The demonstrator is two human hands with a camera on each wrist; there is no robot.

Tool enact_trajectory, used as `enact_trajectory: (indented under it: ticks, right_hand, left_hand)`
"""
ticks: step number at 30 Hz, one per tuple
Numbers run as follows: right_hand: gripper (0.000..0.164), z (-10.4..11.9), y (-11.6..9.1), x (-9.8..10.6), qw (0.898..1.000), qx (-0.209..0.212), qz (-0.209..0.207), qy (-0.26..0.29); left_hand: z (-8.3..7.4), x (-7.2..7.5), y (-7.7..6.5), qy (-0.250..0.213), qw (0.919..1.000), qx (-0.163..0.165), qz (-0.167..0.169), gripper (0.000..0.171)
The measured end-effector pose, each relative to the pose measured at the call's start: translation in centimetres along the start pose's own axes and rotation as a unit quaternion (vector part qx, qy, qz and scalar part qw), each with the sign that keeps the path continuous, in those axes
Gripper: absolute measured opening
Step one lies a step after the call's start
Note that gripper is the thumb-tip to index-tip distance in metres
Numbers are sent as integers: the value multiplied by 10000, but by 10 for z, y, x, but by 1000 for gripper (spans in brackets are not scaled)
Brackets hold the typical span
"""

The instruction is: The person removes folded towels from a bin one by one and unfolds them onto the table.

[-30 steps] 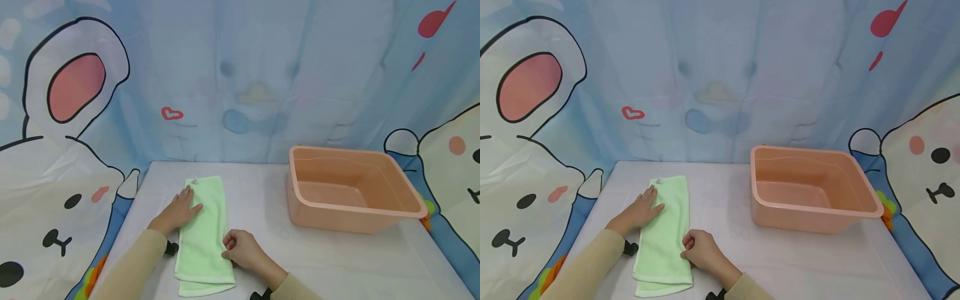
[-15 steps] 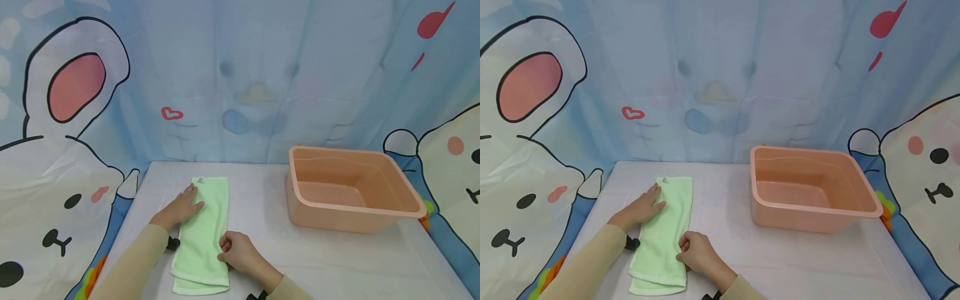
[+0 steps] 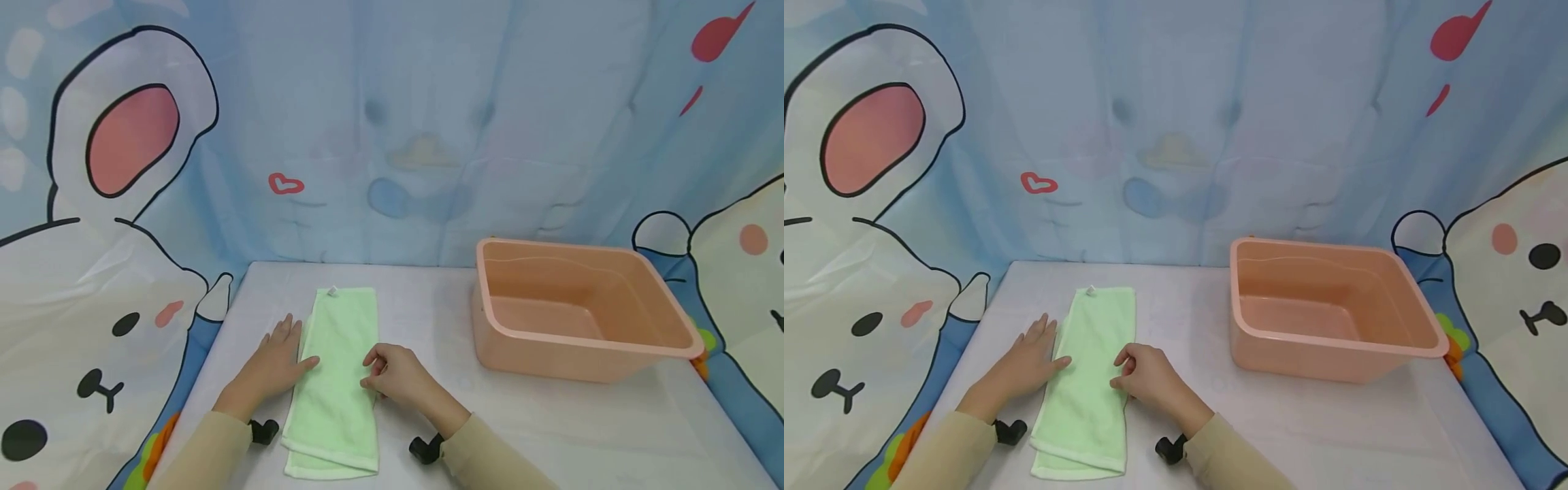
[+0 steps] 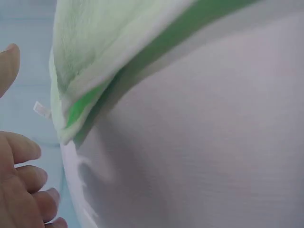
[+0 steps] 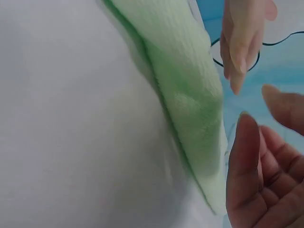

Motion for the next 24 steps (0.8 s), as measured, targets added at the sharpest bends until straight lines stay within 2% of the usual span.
enact_trajectory:
  ticks: [6,15,19,24]
  right_hand:
    - [34,26,26,-20,9968,483,569,-272]
    - [39,58,50,-68,9841,816,1530,-377]
    - [38,67,56,-85,9783,846,1759,-693]
    - [33,70,63,-101,9685,1083,1861,-1253]
  left_hand:
    - [12,-9,-38,-45,9995,301,44,102]
    - [12,-20,-82,-65,9988,464,128,106]
    - [11,-20,-97,-155,9981,584,118,107]
    - [8,-29,-106,-274,9978,564,210,108]
Point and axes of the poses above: each hand's wrist, its own y-axis towards the middle knuckle, its own x-axis out of the back of the hand, z = x × y, the point moved 10 cm from there along y, towards the middle knuckle, and after that the axes turned 6 degrees about -z, right-handed, at the moved point
